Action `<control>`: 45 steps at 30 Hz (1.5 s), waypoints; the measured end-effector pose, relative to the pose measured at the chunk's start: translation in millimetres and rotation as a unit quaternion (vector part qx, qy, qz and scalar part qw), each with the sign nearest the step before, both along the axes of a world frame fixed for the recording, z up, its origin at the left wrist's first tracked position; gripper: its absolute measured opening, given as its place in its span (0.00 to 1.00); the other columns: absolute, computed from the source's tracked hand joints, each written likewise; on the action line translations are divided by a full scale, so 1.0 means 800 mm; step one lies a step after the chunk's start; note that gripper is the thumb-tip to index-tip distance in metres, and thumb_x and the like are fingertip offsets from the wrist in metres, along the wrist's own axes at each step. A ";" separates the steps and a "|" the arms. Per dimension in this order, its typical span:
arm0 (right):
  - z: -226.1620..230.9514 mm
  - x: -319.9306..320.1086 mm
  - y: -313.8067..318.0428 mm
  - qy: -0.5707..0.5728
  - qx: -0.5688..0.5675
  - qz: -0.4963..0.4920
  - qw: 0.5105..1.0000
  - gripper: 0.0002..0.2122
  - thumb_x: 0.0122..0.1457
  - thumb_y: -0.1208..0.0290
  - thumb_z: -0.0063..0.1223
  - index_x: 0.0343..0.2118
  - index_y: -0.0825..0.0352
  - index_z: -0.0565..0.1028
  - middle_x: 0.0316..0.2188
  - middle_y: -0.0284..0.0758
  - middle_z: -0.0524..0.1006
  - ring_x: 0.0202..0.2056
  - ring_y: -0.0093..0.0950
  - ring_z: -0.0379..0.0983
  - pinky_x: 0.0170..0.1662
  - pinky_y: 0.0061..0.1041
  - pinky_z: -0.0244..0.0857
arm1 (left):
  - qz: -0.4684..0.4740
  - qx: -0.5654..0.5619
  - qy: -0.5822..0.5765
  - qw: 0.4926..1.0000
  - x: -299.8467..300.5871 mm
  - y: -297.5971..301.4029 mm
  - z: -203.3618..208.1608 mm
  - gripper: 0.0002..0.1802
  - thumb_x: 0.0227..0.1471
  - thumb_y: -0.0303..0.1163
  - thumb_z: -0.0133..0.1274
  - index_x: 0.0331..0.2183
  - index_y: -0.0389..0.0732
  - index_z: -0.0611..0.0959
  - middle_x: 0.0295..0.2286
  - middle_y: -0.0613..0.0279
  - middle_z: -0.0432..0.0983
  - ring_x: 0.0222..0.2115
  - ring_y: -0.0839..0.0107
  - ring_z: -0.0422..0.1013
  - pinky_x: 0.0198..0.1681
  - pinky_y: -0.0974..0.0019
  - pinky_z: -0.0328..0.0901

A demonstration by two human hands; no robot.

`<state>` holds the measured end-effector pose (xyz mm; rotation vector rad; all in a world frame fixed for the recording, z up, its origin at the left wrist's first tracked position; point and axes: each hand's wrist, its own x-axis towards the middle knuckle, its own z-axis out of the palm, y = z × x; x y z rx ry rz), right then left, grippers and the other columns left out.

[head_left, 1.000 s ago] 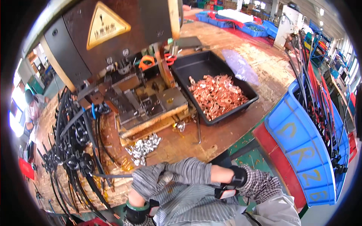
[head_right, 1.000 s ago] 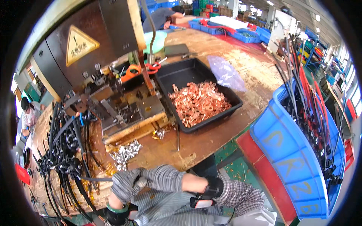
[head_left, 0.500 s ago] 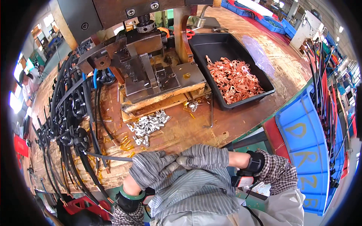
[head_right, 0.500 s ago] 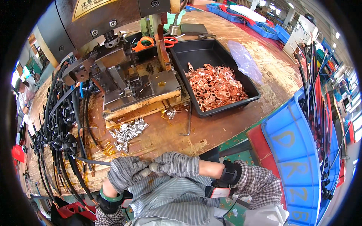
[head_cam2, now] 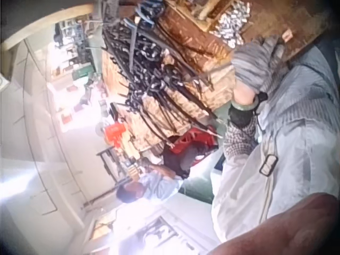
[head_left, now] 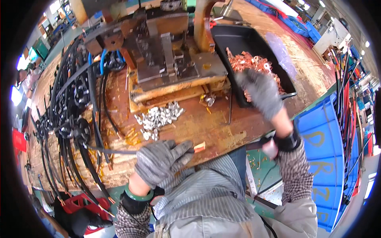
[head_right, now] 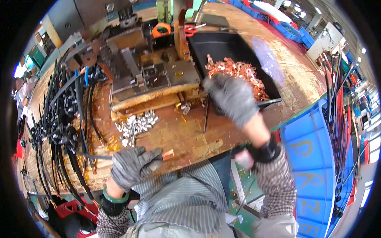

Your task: Crimping metal connectors onto large black electrical cables using a press machine on an assembly floor.

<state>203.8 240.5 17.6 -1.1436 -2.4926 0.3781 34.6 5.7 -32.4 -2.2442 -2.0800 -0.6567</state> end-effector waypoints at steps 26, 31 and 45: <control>-0.063 -0.008 0.133 0.265 -0.176 -0.066 0.946 0.05 0.52 0.74 0.50 0.31 0.64 0.76 0.19 0.27 0.74 0.19 0.15 0.66 0.21 0.16 0.62 | -0.031 -0.050 -0.031 0.998 0.017 0.031 0.012 0.13 0.50 0.37 0.47 0.38 0.48 0.78 0.25 0.63 0.73 0.22 0.62 0.70 0.22 0.63 0.64; -0.059 -0.009 0.133 0.309 -0.169 -0.031 0.936 0.05 0.54 0.74 0.48 0.32 0.63 0.75 0.21 0.28 0.75 0.21 0.17 0.71 0.21 0.16 0.65 | -0.043 0.003 -0.083 0.996 0.022 0.027 0.017 0.15 0.47 0.37 0.51 0.40 0.47 0.77 0.23 0.59 0.74 0.24 0.61 0.71 0.27 0.64 0.66; -0.021 0.006 -0.014 0.358 -0.117 0.144 0.915 0.06 0.54 0.72 0.51 0.33 0.67 0.74 0.28 0.29 0.77 0.30 0.16 0.70 0.35 0.18 0.65 | -0.041 -0.078 -0.251 0.964 -0.007 0.013 0.051 0.09 0.48 0.31 0.50 0.30 0.34 0.77 0.24 0.55 0.73 0.26 0.62 0.71 0.30 0.65 0.64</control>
